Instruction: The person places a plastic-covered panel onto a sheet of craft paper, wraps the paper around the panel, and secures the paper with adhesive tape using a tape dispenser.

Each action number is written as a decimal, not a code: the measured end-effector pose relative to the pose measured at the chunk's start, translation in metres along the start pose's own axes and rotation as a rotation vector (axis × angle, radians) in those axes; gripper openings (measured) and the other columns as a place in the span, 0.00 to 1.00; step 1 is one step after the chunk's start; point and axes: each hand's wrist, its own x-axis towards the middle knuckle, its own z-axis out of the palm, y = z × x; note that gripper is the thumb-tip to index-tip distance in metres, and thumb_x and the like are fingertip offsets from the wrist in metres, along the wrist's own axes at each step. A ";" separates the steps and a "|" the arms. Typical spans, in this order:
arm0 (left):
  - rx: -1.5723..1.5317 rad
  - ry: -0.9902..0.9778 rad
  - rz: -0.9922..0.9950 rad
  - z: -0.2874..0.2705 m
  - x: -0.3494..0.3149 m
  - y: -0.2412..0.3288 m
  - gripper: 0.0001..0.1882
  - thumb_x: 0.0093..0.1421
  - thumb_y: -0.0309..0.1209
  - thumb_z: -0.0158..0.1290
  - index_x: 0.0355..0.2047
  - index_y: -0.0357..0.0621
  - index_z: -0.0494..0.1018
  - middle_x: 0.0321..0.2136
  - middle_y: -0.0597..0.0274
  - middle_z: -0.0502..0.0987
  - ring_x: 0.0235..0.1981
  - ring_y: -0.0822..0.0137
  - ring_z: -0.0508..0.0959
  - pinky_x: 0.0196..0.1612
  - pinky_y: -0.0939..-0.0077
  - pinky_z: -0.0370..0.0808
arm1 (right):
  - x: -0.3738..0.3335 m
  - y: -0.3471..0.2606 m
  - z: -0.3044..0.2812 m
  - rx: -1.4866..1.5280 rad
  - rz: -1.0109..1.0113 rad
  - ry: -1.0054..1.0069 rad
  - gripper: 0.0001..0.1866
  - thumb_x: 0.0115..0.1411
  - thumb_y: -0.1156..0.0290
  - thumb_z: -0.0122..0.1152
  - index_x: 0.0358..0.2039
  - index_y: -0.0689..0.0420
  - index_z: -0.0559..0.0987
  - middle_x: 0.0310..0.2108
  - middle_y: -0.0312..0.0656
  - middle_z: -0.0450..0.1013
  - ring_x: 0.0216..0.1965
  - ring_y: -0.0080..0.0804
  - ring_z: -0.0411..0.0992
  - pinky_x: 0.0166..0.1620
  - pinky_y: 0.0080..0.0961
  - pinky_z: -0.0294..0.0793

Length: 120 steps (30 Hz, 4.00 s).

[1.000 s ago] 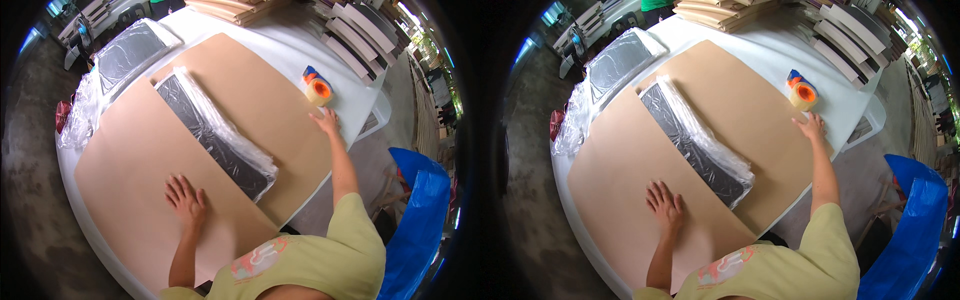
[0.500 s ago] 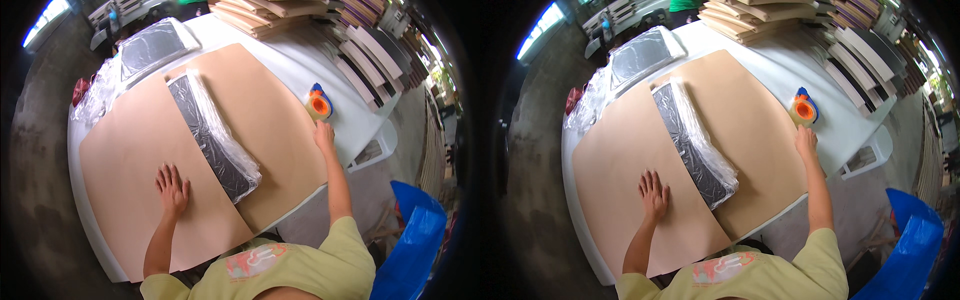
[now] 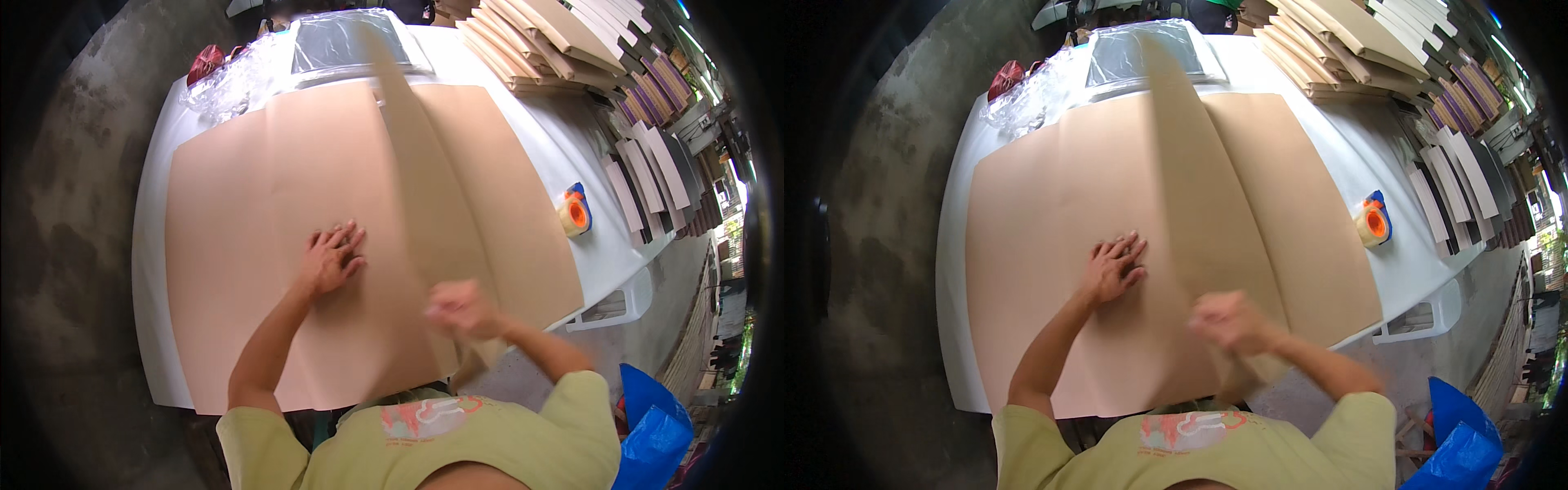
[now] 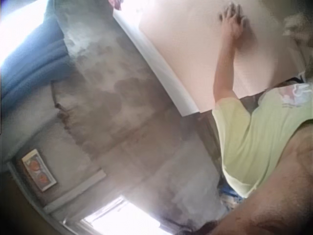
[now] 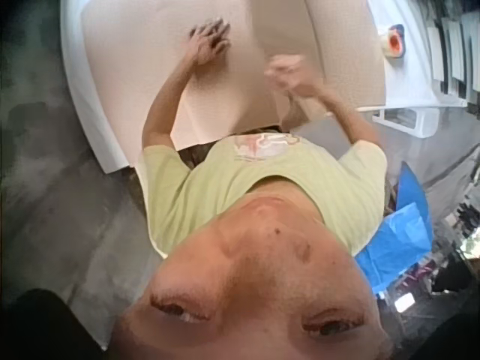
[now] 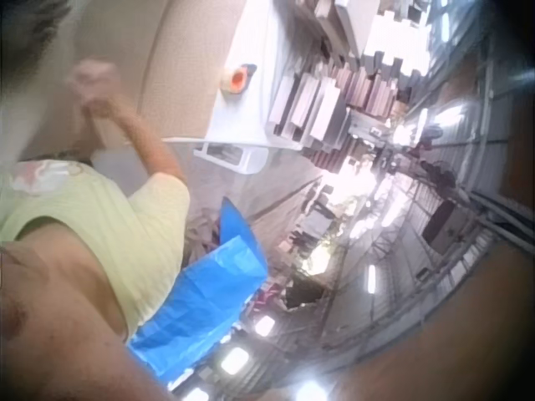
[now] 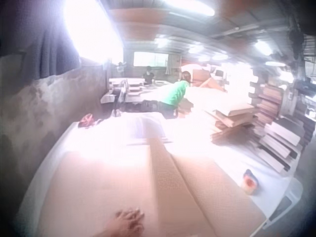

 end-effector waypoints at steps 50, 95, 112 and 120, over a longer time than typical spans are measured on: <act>0.042 -0.194 -0.667 -0.040 0.042 0.017 0.34 0.51 0.32 0.55 0.58 0.72 0.59 0.61 0.75 0.55 0.66 0.53 0.36 0.57 0.28 0.30 | -0.167 0.385 -0.294 -0.279 1.227 1.282 0.35 0.36 0.56 0.71 0.44 0.64 0.74 0.44 0.55 0.72 0.47 0.43 0.71 0.52 0.32 0.69; -0.666 0.224 -0.013 -0.177 0.172 -0.112 0.08 0.54 0.27 0.51 0.30 0.39 0.80 0.22 0.57 0.80 0.23 0.68 0.78 0.28 0.77 0.73 | 0.311 0.077 0.093 -0.456 -0.458 1.285 0.37 0.38 0.79 0.65 0.52 0.53 0.66 0.38 0.51 0.63 0.35 0.43 0.63 0.33 0.32 0.69; -0.178 0.183 -0.201 -0.080 0.177 -0.175 0.29 0.34 0.51 0.66 0.37 0.53 0.77 0.35 0.73 0.79 0.62 0.60 0.55 0.54 0.37 0.42 | 0.261 -0.037 0.069 -0.419 0.426 0.458 0.21 0.43 0.63 0.60 0.39 0.58 0.76 0.42 0.42 0.71 0.32 0.40 0.75 0.37 0.34 0.76; 0.108 0.646 -0.290 -0.044 0.157 -0.167 0.41 0.45 0.47 0.63 0.59 0.54 0.60 0.58 0.53 0.61 0.65 0.55 0.47 0.56 0.36 0.43 | 0.269 -0.026 0.074 -0.434 0.488 0.384 0.19 0.42 0.63 0.59 0.37 0.55 0.78 0.36 0.42 0.73 0.32 0.42 0.75 0.37 0.35 0.76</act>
